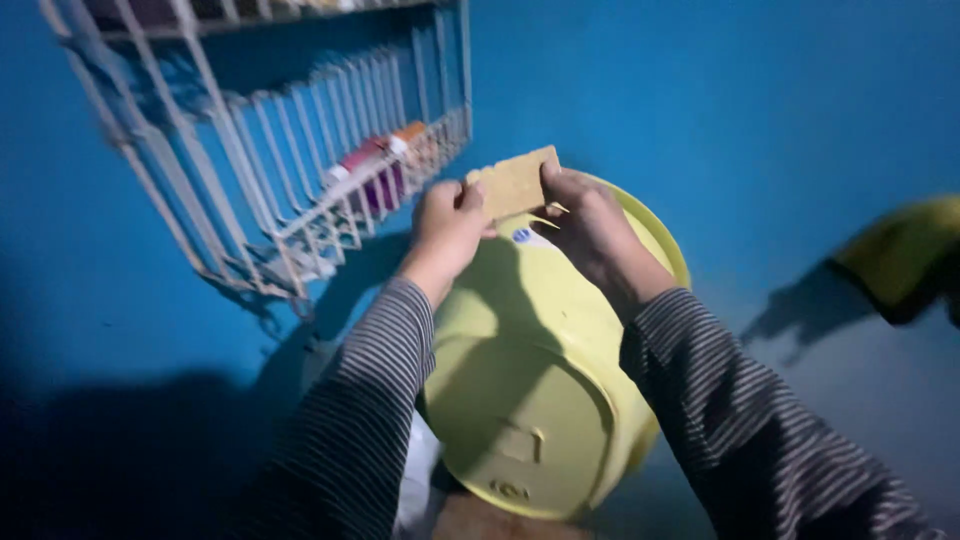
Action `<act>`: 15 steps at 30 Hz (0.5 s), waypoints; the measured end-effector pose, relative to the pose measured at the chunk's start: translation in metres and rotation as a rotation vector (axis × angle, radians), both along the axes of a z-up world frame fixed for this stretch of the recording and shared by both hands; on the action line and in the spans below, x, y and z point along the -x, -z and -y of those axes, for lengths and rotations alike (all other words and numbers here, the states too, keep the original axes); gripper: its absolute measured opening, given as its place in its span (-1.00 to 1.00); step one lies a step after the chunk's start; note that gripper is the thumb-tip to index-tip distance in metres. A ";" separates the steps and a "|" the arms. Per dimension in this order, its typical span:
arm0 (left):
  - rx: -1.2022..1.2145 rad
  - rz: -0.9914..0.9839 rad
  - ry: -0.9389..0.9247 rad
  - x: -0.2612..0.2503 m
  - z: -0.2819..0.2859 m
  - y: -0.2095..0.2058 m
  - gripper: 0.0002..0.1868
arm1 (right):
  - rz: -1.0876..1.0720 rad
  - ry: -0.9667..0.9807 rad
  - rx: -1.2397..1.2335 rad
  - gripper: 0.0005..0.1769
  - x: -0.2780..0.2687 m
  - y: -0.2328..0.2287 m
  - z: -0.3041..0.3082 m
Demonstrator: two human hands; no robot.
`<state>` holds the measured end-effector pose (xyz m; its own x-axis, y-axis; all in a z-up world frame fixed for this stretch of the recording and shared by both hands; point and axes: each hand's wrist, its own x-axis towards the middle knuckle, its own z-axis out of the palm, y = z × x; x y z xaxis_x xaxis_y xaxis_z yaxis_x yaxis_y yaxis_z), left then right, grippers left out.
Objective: Packing various toiletry items and small household objects from a wall-mounted wire shelf into a white plastic bag.
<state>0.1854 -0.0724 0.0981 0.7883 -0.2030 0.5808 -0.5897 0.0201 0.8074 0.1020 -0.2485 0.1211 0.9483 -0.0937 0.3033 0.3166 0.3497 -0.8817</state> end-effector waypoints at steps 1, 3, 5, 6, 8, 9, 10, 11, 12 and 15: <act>-0.007 -0.015 0.021 0.005 0.010 0.017 -0.67 | -0.015 0.021 -0.007 -0.69 0.016 0.008 0.004; 0.047 -0.153 0.146 0.016 0.032 0.053 -0.68 | -0.049 0.078 0.019 -0.71 0.050 0.024 0.013; 0.072 -0.244 0.216 0.045 0.052 0.082 -0.69 | -0.092 0.157 -0.012 -0.72 0.062 0.073 0.046; 0.104 -0.318 0.259 0.061 0.061 0.096 -0.69 | -0.117 0.211 -0.034 -0.71 0.070 0.097 0.062; 0.093 -0.446 0.325 0.109 0.071 0.114 -0.69 | -0.151 0.305 -0.096 -0.73 0.099 0.146 0.081; 0.093 -0.545 0.362 0.133 0.079 0.118 -0.69 | -0.156 0.367 -0.148 -0.73 0.116 0.167 0.095; 0.077 -0.566 0.396 0.148 0.091 0.130 -0.69 | -0.172 0.406 -0.156 -0.73 0.140 0.177 0.100; 0.061 -0.637 0.468 0.166 0.102 0.143 -0.70 | -0.228 0.473 -0.195 -0.74 0.167 0.189 0.106; 0.043 -0.709 0.539 0.183 0.112 0.156 -0.71 | -0.283 0.539 -0.235 -0.74 0.193 0.200 0.109; 0.031 -0.817 0.693 0.221 0.140 0.211 -0.74 | -0.396 0.625 -0.276 -0.71 0.264 0.235 0.114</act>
